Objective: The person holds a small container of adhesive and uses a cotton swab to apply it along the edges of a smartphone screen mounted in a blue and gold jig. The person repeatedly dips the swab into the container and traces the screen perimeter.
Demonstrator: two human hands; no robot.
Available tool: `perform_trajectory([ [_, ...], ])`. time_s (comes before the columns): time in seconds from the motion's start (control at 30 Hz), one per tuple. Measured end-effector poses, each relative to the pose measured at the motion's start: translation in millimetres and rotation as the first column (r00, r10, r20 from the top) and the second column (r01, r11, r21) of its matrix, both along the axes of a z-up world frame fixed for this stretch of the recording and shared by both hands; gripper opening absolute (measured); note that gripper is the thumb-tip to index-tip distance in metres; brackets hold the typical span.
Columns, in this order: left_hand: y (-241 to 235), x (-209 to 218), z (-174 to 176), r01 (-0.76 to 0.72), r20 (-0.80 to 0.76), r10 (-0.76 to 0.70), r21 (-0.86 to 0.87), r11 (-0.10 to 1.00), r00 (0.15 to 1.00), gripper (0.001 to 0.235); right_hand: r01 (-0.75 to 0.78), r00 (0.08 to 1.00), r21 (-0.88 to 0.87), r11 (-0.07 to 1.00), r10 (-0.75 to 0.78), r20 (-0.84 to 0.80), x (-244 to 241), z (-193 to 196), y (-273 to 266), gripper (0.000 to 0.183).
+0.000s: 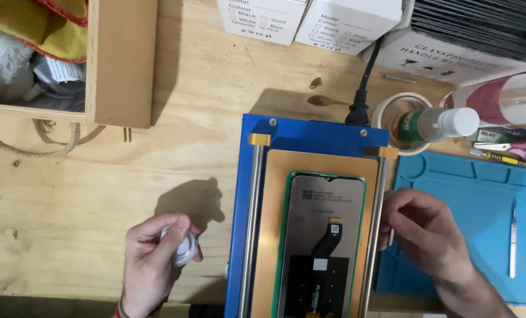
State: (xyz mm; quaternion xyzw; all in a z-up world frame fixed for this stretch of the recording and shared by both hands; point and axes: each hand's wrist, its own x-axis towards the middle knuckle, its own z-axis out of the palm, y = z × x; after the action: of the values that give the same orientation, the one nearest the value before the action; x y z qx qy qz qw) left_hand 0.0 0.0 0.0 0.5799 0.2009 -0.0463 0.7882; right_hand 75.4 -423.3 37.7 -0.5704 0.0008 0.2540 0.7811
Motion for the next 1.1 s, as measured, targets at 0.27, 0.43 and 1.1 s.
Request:
perform_trajectory([
  [0.27,-12,7,5,0.036,-0.037,-0.034,0.055,0.998,0.999,0.031,0.029,0.998,-0.085,0.996,-0.025,0.049,-5,-9,-6,0.012],
  [0.43,-16,16,6,0.058,0.014,-0.058,0.013,0.998,0.998,0.028,0.085,0.996,-0.081,0.993,-0.086,0.000,-16,-12,-10,0.012],
  [1.1,-31,41,21,0.175,0.063,-0.173,-0.032,0.984,0.983,0.027,0.168,0.966,-0.064,0.984,-0.177,-0.188,-45,-23,-29,0.013],
])
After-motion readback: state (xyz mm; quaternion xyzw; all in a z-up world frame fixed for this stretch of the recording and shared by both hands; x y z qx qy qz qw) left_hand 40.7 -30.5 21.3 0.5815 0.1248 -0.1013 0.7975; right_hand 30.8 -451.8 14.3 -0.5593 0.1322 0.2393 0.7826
